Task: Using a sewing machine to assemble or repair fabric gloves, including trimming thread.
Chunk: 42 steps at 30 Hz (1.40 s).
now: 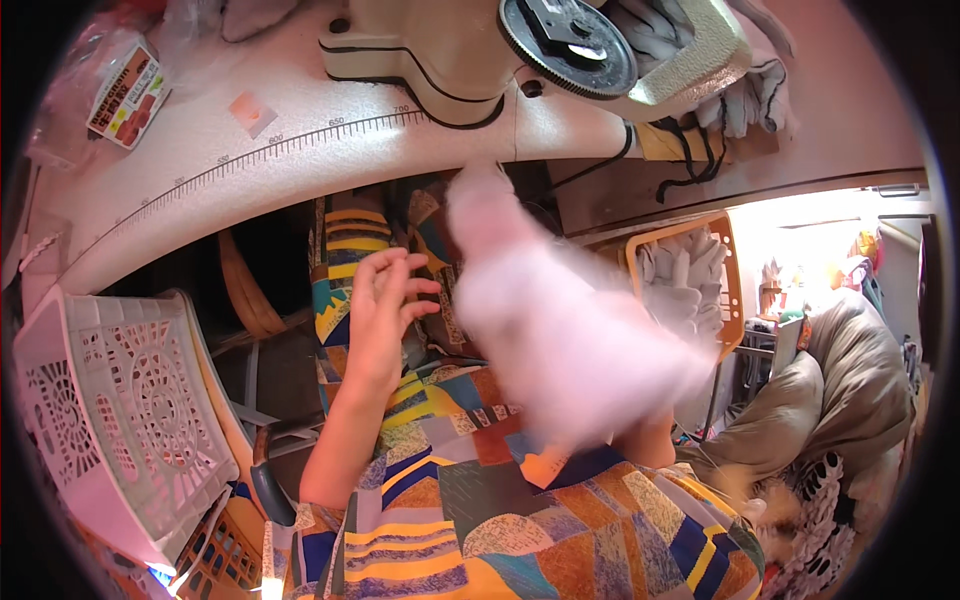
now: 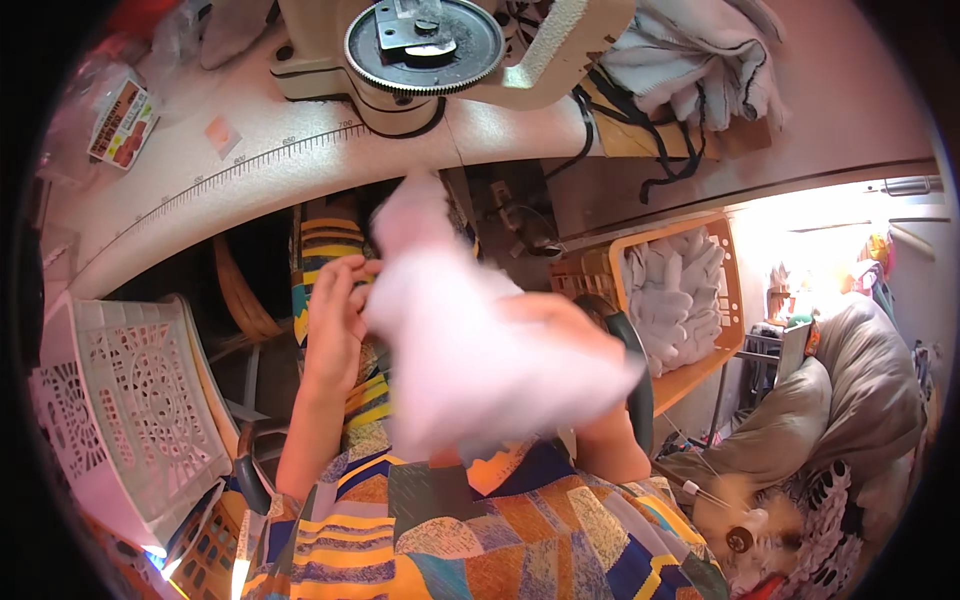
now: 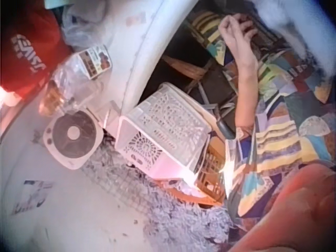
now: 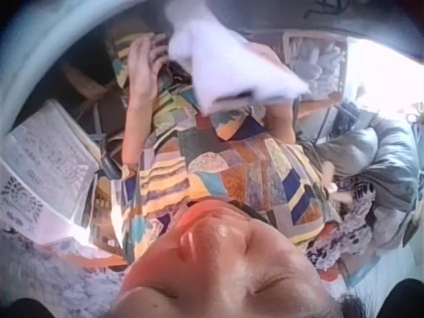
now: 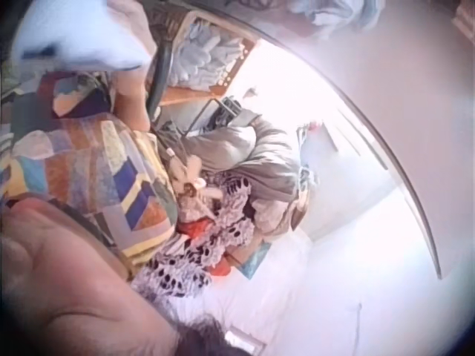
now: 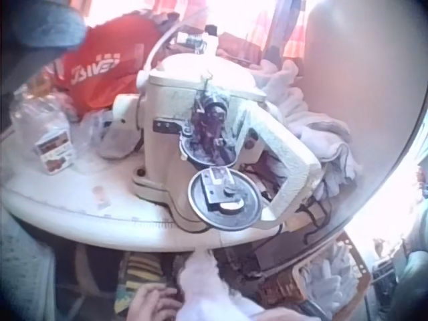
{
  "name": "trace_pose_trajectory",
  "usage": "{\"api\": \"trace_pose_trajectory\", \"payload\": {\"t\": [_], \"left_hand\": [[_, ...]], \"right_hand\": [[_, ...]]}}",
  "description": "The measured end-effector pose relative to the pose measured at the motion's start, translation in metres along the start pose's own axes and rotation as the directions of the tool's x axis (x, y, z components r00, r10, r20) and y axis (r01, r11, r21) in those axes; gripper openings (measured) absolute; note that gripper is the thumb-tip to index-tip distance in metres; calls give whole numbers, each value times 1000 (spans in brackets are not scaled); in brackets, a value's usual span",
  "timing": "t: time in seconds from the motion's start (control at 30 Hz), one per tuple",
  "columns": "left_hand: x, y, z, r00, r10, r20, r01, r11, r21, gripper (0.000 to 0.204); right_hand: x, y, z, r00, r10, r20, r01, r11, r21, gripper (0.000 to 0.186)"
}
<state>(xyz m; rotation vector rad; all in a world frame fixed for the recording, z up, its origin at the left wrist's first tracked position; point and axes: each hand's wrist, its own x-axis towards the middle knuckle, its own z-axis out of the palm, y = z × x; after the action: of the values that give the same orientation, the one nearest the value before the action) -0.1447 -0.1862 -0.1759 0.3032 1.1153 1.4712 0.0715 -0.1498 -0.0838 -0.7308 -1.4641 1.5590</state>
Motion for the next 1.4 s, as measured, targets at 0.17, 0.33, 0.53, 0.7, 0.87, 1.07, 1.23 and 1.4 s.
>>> {"api": "trace_pose_trajectory", "payload": {"t": [0.17,0.33,0.53,0.7,0.87,1.07,1.23,1.4], "left_hand": [[-14,8,0,981,-94,169,153,910,-385,44],[-19,15,9,997,10,71,9,967,-253,35],[-29,8,15,964,176,199,-179,984,-2,35],[-32,30,23,879,420,227,-463,866,191,35],[-36,56,28,890,403,211,-444,872,205,27],[-31,51,32,876,460,144,-479,864,153,17],[-29,49,31,890,432,145,-445,892,81,16],[-29,50,28,882,425,205,-444,894,58,15]], "right_hand": [[17,10,0,746,61,663,147,956,-253,41],[6,41,-12,949,4,316,74,969,-234,28],[30,31,30,979,167,-121,-154,982,107,46],[45,25,39,979,183,-88,-189,980,-67,28],[48,31,39,985,169,39,-163,977,-140,24],[51,28,44,986,164,30,-158,976,-150,25],[52,32,41,981,191,40,-184,972,-144,25],[54,33,41,975,211,61,-204,973,-103,26]]}}
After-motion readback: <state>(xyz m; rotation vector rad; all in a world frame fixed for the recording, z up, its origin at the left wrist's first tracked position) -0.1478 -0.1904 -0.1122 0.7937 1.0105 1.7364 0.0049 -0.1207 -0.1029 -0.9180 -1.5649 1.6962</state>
